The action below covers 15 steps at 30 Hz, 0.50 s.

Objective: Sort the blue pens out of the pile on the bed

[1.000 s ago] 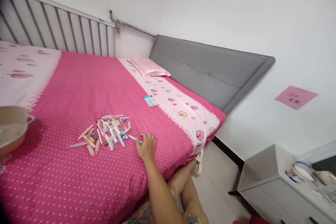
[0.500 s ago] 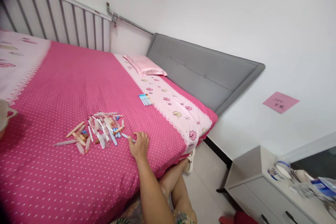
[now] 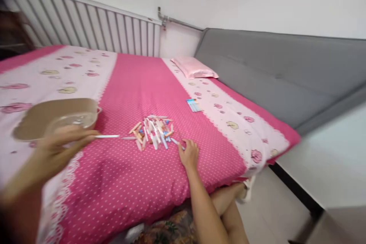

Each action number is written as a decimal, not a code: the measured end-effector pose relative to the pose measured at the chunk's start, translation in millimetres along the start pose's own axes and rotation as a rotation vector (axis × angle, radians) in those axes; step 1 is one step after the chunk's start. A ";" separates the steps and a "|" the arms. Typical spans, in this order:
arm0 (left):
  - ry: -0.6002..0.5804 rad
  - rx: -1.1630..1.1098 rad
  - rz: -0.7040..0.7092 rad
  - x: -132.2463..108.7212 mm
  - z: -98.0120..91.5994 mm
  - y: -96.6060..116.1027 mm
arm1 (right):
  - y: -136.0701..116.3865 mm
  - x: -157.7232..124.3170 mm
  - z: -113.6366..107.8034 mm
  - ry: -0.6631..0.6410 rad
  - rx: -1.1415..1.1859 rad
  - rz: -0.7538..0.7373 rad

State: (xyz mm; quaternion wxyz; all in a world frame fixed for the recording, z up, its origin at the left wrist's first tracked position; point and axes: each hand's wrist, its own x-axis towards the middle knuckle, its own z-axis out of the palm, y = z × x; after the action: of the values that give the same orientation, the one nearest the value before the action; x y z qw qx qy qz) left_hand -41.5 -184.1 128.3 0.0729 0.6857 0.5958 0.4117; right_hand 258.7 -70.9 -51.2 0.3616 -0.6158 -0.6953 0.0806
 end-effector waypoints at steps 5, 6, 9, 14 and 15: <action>-0.155 -0.043 -0.108 -7.9 19.5 -1.5 | 8.1 -3.3 4.0 -0.023 -0.048 0.016; -0.170 -0.053 -0.120 -7.5 24.5 -0.6 | 8.6 -3.7 4.0 -0.026 -0.053 0.017; -0.205 -0.087 -0.139 -6.8 31.7 2.7 | 9.6 -4.1 4.3 -0.026 -0.059 0.016; -0.234 -0.081 -0.164 -8.7 29.6 7.5 | 11.2 -4.3 5.2 -0.022 -0.055 0.006; -0.232 -0.078 -0.166 -9.0 29.4 8.4 | 11.3 -4.4 5.3 -0.022 -0.055 0.004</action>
State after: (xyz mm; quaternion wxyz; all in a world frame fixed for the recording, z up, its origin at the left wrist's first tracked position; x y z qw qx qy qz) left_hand -15.6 -182.8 109.9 0.2018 0.6737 0.6217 0.3449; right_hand 264.5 -70.6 -63.1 0.3368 -0.6259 -0.7001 0.0689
